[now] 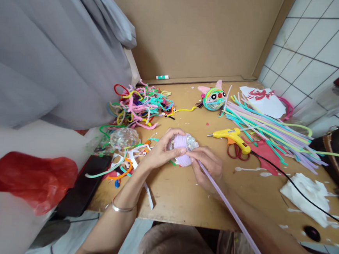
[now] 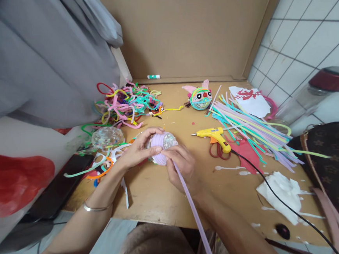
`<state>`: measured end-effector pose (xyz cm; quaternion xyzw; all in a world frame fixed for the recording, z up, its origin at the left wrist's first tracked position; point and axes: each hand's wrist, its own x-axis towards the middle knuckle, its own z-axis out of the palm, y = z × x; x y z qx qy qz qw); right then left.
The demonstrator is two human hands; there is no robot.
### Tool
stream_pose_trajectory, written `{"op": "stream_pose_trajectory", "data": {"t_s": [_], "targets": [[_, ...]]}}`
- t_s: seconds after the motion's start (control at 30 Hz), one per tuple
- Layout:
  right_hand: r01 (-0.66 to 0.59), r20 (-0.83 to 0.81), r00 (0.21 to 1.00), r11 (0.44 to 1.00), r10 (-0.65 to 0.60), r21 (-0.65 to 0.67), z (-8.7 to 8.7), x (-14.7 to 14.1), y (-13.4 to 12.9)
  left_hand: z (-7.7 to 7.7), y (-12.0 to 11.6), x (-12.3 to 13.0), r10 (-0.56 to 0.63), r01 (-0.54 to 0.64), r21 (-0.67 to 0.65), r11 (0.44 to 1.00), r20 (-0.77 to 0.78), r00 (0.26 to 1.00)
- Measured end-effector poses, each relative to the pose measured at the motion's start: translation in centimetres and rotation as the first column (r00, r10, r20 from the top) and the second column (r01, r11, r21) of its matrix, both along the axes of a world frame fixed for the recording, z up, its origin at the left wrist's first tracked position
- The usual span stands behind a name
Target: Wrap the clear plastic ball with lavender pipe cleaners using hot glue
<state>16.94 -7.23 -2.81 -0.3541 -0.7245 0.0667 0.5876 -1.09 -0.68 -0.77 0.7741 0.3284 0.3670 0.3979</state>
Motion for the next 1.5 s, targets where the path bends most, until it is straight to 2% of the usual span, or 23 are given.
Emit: {"op": "stream_pose_trajectory", "data": {"t_s": [0.5, 0.8, 1.17, 1.5], "targets": [[0.007, 0.022, 1.000, 1.000, -0.007, -0.007, 0.3, 0.0, -0.1, 0.1, -0.1, 0.1, -0.037, 0.036, 0.051, 0.998, 0.020, 0.999], [0.007, -0.018, 1.000, 1.000, -0.007, -0.022, 0.2, -0.1, -0.1, 0.2, -0.1, 0.2, -0.022, 0.022, 0.044, 0.999, 0.001, 1.000], [-0.005, -0.018, 1.000, 1.000, 0.004, -0.030, 0.2, 0.0, -0.1, 1.1, -0.6, 0.3, 0.007, -0.005, 0.076, 0.997, -0.026, 1.000], [0.012, -0.008, 1.000, 1.000, -0.012, -0.019, 0.3, -0.1, -0.1, 0.9, -0.6, 0.3, 0.012, -0.008, 0.100, 0.995, -0.040, 0.999]]}}
